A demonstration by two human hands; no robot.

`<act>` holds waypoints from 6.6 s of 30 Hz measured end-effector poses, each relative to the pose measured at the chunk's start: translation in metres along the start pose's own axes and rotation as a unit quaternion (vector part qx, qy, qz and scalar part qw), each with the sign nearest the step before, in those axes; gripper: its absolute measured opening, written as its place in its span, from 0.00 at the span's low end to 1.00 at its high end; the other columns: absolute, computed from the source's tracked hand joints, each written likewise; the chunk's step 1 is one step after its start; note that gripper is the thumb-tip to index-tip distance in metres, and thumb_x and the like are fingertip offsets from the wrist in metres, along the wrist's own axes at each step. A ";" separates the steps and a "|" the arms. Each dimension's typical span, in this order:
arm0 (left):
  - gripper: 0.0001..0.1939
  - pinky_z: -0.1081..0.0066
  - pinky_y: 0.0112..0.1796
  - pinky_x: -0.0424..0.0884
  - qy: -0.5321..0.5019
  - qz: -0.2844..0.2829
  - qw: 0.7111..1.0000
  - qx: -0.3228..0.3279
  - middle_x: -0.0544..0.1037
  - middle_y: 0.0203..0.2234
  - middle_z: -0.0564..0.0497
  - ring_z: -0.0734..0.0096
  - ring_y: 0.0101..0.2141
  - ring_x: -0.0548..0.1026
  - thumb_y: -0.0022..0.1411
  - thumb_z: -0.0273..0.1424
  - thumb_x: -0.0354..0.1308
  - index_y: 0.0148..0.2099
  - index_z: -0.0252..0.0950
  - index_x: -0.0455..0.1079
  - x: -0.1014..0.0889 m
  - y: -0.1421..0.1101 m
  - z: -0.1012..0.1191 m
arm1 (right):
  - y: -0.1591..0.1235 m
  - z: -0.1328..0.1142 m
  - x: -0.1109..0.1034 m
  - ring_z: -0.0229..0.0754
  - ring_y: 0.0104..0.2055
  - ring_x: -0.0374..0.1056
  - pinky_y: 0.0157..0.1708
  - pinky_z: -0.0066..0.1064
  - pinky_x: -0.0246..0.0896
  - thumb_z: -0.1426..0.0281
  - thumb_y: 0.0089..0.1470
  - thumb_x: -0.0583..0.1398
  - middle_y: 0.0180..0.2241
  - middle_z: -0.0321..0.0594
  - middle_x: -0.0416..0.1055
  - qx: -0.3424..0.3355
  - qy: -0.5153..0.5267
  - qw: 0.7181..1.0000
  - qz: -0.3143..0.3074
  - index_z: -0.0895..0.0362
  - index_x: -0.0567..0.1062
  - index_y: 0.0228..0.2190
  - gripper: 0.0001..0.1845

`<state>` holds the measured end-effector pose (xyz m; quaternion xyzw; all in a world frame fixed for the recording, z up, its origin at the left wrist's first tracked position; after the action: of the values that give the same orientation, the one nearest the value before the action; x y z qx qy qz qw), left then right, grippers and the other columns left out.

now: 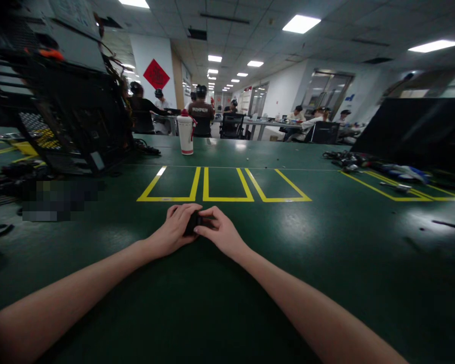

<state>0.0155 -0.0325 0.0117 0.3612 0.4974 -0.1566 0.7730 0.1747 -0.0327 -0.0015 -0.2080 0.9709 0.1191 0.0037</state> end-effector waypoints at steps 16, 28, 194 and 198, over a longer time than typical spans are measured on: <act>0.29 0.55 0.49 0.50 -0.005 -0.011 1.000 -0.001 0.58 0.49 0.44 0.59 0.50 0.57 0.52 0.27 0.53 0.54 0.37 0.45 -0.005 -0.001 0.002 | 0.000 -0.003 0.000 0.40 0.47 0.61 0.49 0.38 0.56 0.76 0.38 0.62 0.40 0.37 0.63 -0.003 0.011 1.000 0.000 0.54 0.64 0.36 0.20; 0.31 0.55 0.49 0.49 0.003 0.007 1.000 -0.003 0.58 0.50 0.45 0.59 0.50 0.57 0.51 0.28 0.54 0.55 0.38 0.45 0.006 -0.001 -0.005 | 0.002 -0.006 -0.002 0.41 0.47 0.61 0.48 0.39 0.57 0.74 0.41 0.61 0.42 0.40 0.63 0.021 -0.016 1.000 0.016 0.55 0.64 0.38 0.19; 0.30 0.56 0.48 0.51 -0.002 -0.009 1.000 -0.006 0.58 0.50 0.43 0.58 0.50 0.57 0.51 0.26 0.54 0.54 0.37 0.45 -0.003 -0.001 0.002 | 0.002 0.001 0.000 0.38 0.45 0.63 0.50 0.37 0.55 0.76 0.37 0.63 0.40 0.36 0.62 -0.008 0.059 0.998 -0.022 0.54 0.63 0.36 0.21; 0.29 0.56 0.48 0.51 -0.006 -0.004 1.000 -0.001 0.58 0.49 0.44 0.58 0.50 0.58 0.52 0.27 0.53 0.54 0.38 0.46 -0.004 -0.001 0.002 | 0.001 0.003 -0.001 0.38 0.43 0.64 0.45 0.36 0.60 0.74 0.38 0.63 0.40 0.36 0.62 -0.004 0.036 0.999 -0.008 0.54 0.63 0.35 0.20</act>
<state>0.0145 -0.0349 0.0149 0.3579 0.4943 -0.1614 0.7756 0.1748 -0.0307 -0.0039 -0.2201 0.9681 0.1154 -0.0314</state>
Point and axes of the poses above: each hand's wrist, its own y-axis towards the middle knuckle, its own x-axis out of the palm, z = x × y, the point moved 1 cm from there along y, towards the middle knuckle
